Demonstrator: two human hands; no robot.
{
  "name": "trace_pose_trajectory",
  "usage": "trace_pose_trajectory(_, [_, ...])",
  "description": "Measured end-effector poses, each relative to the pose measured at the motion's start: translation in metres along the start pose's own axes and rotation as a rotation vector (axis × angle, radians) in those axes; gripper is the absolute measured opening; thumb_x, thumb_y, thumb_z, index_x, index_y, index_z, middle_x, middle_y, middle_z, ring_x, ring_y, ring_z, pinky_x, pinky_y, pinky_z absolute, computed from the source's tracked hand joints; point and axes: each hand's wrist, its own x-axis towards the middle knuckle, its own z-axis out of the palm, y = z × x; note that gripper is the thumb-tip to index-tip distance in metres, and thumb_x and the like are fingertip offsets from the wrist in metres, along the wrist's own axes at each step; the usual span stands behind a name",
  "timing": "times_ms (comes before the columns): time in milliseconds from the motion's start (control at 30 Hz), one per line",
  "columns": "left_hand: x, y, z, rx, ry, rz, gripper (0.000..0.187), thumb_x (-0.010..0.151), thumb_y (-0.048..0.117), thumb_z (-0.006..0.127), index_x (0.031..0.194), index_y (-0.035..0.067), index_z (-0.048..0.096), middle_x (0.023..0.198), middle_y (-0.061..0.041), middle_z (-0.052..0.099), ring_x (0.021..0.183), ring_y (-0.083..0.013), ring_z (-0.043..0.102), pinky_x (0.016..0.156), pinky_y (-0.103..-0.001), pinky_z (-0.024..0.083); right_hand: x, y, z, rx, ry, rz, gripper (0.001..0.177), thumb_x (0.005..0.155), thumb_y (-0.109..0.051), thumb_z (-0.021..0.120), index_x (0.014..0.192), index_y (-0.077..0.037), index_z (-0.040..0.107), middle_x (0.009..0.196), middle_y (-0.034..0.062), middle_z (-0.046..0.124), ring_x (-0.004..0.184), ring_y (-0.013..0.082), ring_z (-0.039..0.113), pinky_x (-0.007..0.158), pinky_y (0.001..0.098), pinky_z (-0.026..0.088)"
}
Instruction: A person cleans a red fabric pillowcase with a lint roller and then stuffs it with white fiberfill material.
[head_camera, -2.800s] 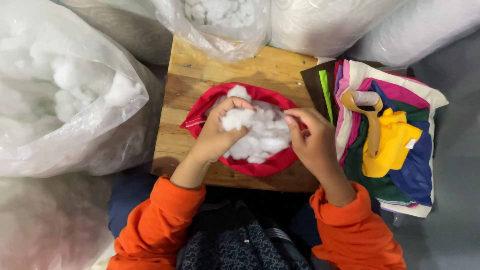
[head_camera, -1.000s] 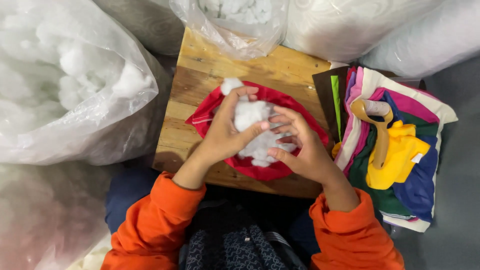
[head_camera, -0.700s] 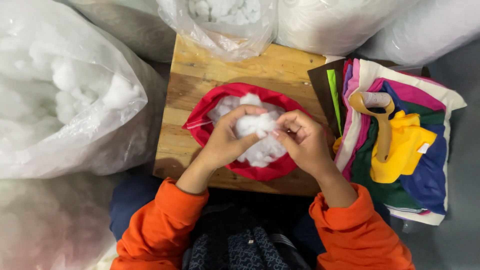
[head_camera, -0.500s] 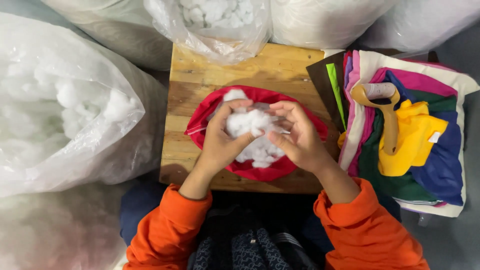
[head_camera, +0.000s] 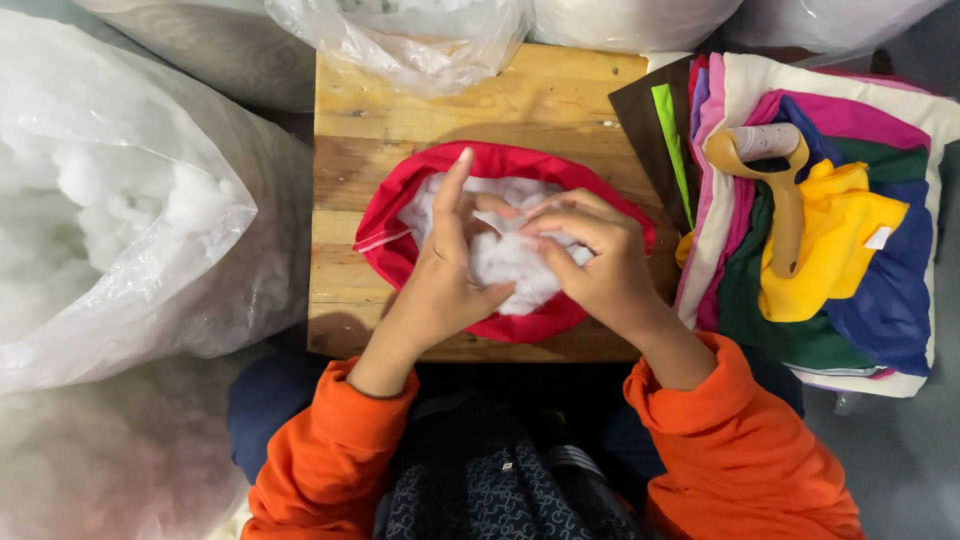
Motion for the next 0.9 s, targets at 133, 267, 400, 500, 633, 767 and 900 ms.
trace_pose_trajectory(133, [0.006, 0.002, -0.031, 0.05, 0.197, 0.029, 0.108, 0.067, -0.01, 0.079, 0.16, 0.004, 0.025, 0.119, -0.018, 0.067, 0.107, -0.0384, 0.066, 0.098, -0.052, 0.05, 0.006, 0.004, -0.019, -0.046, 0.072, 0.049, 0.017, 0.086, 0.002, 0.074, 0.089, -0.015, 0.078, 0.086, 0.0024, 0.073, 0.085, 0.0235, 0.072, 0.083, 0.0325, 0.054])
trace_pose_trajectory(267, [0.003, 0.008, -0.047, 0.066, 0.43, 0.03, 0.067, 0.075, -0.003, 0.078, 0.139, 0.005, 0.058, 0.108, -0.012, 0.069, 0.102, -0.0264, 0.064, 0.092, -0.04, 0.051, 0.003, 0.012, -0.013, -0.064, 0.046, 0.057, 0.018, 0.087, -0.003, 0.077, 0.104, -0.008, 0.076, 0.095, 0.0091, 0.071, 0.094, 0.029, 0.069, 0.089, 0.0366, 0.053])
trace_pose_trajectory(400, [0.005, 0.006, -0.034, -0.09, 0.429, -0.069, 0.046, 0.079, 0.0, 0.077, 0.124, 0.005, 0.069, 0.109, -0.013, 0.072, 0.102, -0.0274, 0.069, 0.09, -0.041, 0.055, -0.024, 0.036, 0.03, -0.323, -0.316, -0.189, 0.042, 0.093, -0.025, 0.071, 0.121, 0.007, 0.066, 0.122, 0.0329, 0.063, 0.122, 0.0469, 0.059, 0.109, 0.053, 0.041])
trace_pose_trajectory(500, [0.004, -0.001, -0.024, -0.075, 0.403, -0.129, 0.041, 0.082, 0.008, 0.081, 0.121, 0.005, 0.069, 0.1, -0.017, 0.07, 0.095, -0.0291, 0.069, 0.081, -0.044, 0.056, -0.044, 0.068, 0.049, -0.508, -0.46, -0.181, 0.036, 0.095, -0.035, 0.067, 0.099, 0.0, 0.074, 0.105, 0.0244, 0.066, 0.118, 0.0439, 0.06, 0.11, 0.0505, 0.041])
trace_pose_trajectory(633, [0.006, 0.002, -0.014, -0.107, 0.415, -0.172, 0.03, 0.085, 0.013, 0.079, 0.115, 0.009, 0.074, 0.094, -0.013, 0.072, 0.088, -0.0253, 0.072, 0.074, -0.039, 0.059, 0.0, 0.007, -0.005, -0.328, -0.315, -0.025, 0.028, 0.095, -0.022, 0.067, 0.112, 0.0, 0.071, 0.122, 0.0232, 0.068, 0.111, 0.0465, 0.066, 0.094, 0.0519, 0.053])
trace_pose_trajectory(767, [0.008, 0.003, -0.009, -0.165, 0.396, -0.174, 0.019, 0.091, 0.011, 0.071, 0.109, 0.003, 0.071, 0.086, -0.015, 0.069, 0.082, -0.0203, 0.065, 0.069, -0.037, 0.056, 0.002, -0.007, -0.011, 0.099, -0.121, 0.21, 0.037, 0.104, -0.02, 0.052, 0.139, -0.01, 0.06, 0.121, 0.0146, 0.069, 0.109, 0.0283, 0.068, 0.091, 0.0407, 0.058])
trace_pose_trajectory(900, [0.005, -0.006, 0.007, -0.179, 0.39, -0.15, 0.019, 0.089, 0.011, 0.072, 0.107, 0.004, 0.068, 0.082, -0.014, 0.067, 0.077, -0.0194, 0.062, 0.063, -0.035, 0.053, -0.023, -0.005, 0.031, 0.546, -0.162, 0.398, 0.091, 0.077, -0.011, 0.088, 0.153, -0.006, 0.037, 0.14, 0.0175, 0.053, 0.117, 0.025, 0.062, 0.089, 0.038, 0.062])
